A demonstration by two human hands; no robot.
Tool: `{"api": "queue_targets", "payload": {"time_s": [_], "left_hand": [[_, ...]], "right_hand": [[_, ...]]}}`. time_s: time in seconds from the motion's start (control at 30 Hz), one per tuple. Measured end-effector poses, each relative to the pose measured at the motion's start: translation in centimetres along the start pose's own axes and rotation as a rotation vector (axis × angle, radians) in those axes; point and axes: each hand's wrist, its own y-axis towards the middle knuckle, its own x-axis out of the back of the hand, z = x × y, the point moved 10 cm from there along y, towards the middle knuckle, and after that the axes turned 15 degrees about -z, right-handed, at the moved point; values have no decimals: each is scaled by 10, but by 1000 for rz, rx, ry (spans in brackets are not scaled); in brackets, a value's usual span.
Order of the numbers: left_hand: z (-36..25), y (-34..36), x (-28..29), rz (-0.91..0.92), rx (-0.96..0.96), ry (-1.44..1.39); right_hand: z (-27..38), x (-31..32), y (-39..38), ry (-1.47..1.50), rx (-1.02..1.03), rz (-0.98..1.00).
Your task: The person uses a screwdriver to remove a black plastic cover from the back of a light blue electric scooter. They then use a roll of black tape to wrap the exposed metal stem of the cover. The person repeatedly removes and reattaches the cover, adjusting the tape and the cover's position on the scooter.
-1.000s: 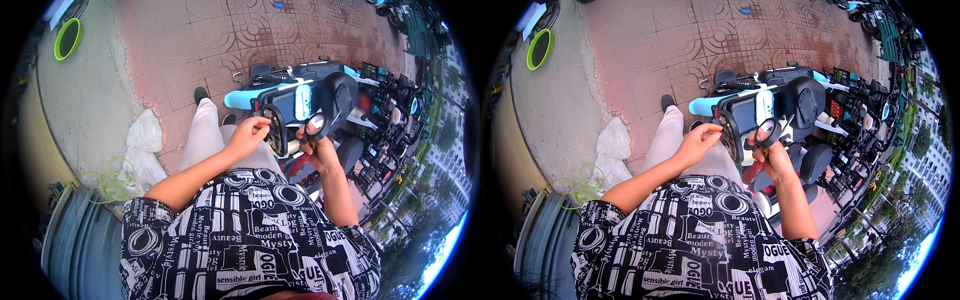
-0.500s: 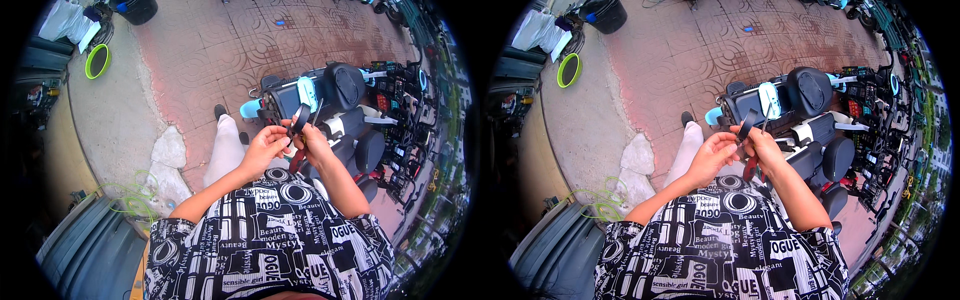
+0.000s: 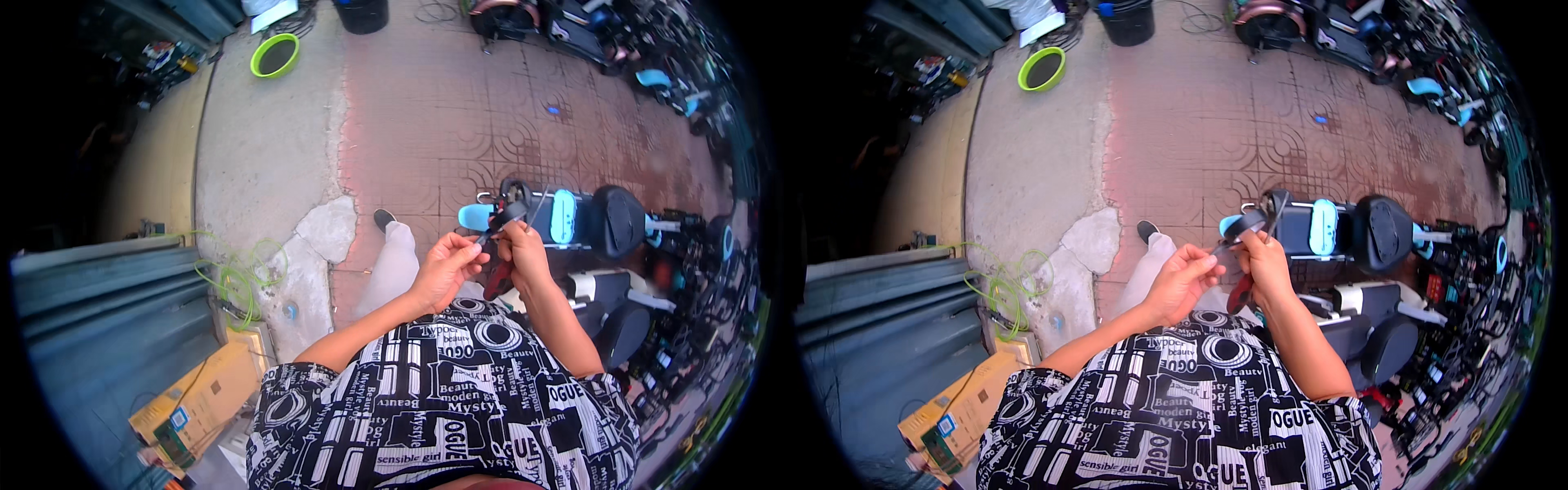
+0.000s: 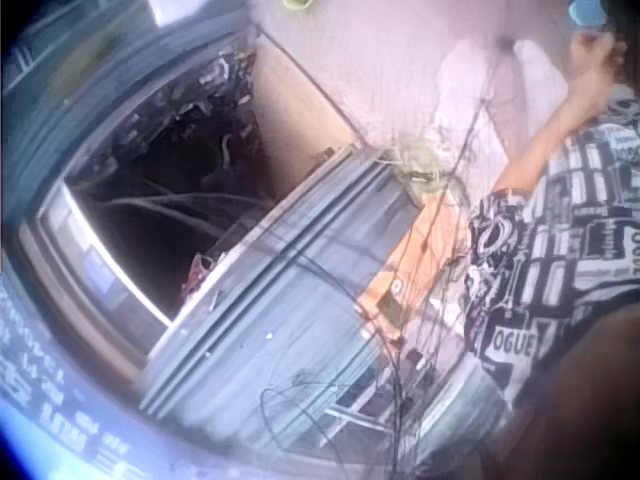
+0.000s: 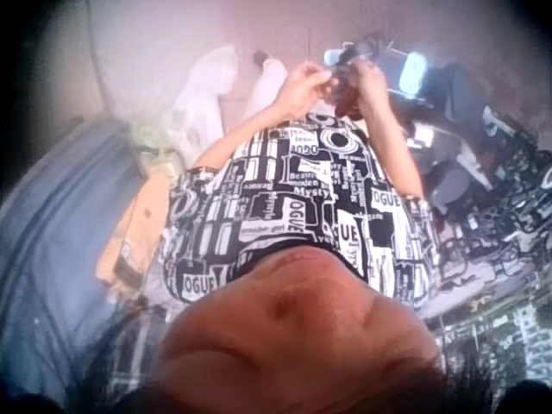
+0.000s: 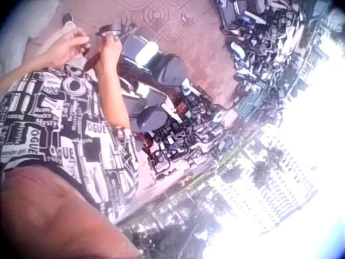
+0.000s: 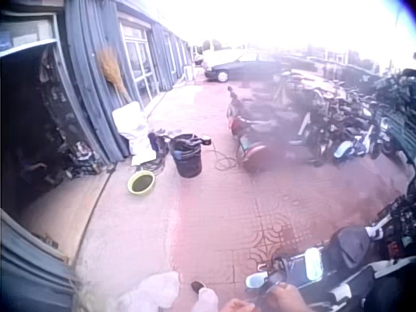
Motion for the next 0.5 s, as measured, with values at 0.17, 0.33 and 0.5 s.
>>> {"api": "queue_targets", "payload": {"time_s": [0.17, 0.33, 0.5], "left_hand": [[-47, -11, 44, 25, 3, 113], [-134, -37, 86, 2, -253, 322], [-218, -45, 140, -177, -449, 237]], "right_hand": [[29, -88, -25, -409, 172, 156], [41, -190, -24, -541, 694, 373], [53, -309, -86, -1151, 1293, 517]]}}
